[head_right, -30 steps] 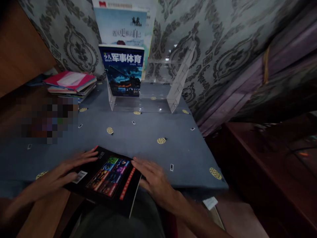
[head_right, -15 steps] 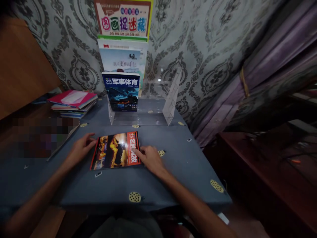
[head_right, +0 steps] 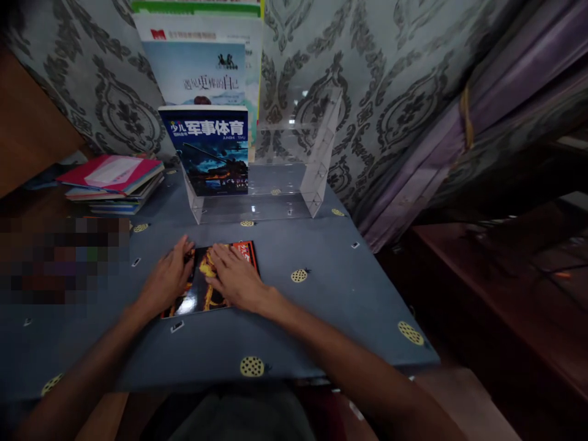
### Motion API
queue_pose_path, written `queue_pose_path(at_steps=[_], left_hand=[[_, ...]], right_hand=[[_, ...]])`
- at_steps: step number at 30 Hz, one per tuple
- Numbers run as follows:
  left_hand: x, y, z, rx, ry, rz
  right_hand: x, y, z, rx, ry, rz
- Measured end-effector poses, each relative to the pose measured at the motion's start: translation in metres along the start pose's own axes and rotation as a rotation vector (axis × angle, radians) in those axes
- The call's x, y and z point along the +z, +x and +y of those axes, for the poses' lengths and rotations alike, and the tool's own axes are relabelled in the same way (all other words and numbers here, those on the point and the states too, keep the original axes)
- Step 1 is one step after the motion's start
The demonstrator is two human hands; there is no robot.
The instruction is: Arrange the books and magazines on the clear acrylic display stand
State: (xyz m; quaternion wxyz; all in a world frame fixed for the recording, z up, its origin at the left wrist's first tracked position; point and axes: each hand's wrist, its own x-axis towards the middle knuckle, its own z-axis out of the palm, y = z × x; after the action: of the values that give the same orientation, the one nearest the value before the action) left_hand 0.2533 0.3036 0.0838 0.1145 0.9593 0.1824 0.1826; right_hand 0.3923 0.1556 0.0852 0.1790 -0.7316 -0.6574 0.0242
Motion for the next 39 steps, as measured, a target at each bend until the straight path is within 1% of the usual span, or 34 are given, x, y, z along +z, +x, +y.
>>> queue_pose_path(at_steps=[2,4,7,10,13,16,18,21,24,26,28,31,32,34,37,39], left_hand=[[-0.002,-0.003,-0.008,-0.025,-0.012,-0.006],[-0.004,-0.005,-0.01,-0.048,-0.003,-0.022],[-0.006,-0.006,-0.008,-0.06,0.02,-0.039],[-0.006,-0.005,-0.006,-0.054,0.054,-0.044],[-0.007,-0.004,-0.004,-0.056,0.109,-0.046],[-0.015,-0.003,0.003,-0.074,0.229,-0.07],[-0.025,-0.006,0.013,-0.082,0.349,-0.108],[-0.043,-0.02,0.033,-0.086,0.524,-0.189],[-0.059,-0.045,0.053,-0.169,0.605,-0.286],[-0.063,-0.062,0.067,-0.221,0.584,-0.353],[-0.063,-0.076,0.081,-0.217,0.517,-0.41],[-0.06,-0.078,0.095,-0.184,0.397,-0.462],[-0.059,-0.074,0.096,-0.175,0.368,-0.457],[-0.055,-0.062,0.091,-0.152,0.34,-0.375],[-0.044,-0.04,0.068,-0.058,0.336,-0.16],[-0.032,-0.031,0.051,0.007,0.308,-0.085]], right_hand=[[-0.004,-0.015,0.016,0.073,-0.034,0.002],[-0.009,-0.03,0.028,0.148,-0.066,0.0],[-0.012,-0.05,0.035,0.21,-0.09,0.0],[-0.011,-0.065,0.031,0.23,-0.121,0.01],[-0.011,-0.08,0.023,0.234,-0.163,0.076],[-0.017,-0.092,0.016,0.231,-0.187,0.143],[-0.021,-0.095,0.012,0.229,-0.207,0.141],[-0.025,-0.086,0.012,0.192,-0.229,0.089],[-0.026,-0.063,0.023,0.089,-0.202,0.037],[-0.028,-0.04,0.035,0.016,-0.189,-0.001],[-0.032,-0.016,0.047,-0.043,-0.213,-0.041],[-0.039,0.016,0.053,-0.09,-0.266,-0.086],[-0.04,0.023,0.049,-0.091,-0.278,-0.089],[-0.037,0.03,0.032,-0.082,-0.273,-0.073],[-0.02,0.026,-0.005,-0.061,-0.164,-0.03],[-0.004,0.018,-0.024,-0.04,-0.078,-0.028]])
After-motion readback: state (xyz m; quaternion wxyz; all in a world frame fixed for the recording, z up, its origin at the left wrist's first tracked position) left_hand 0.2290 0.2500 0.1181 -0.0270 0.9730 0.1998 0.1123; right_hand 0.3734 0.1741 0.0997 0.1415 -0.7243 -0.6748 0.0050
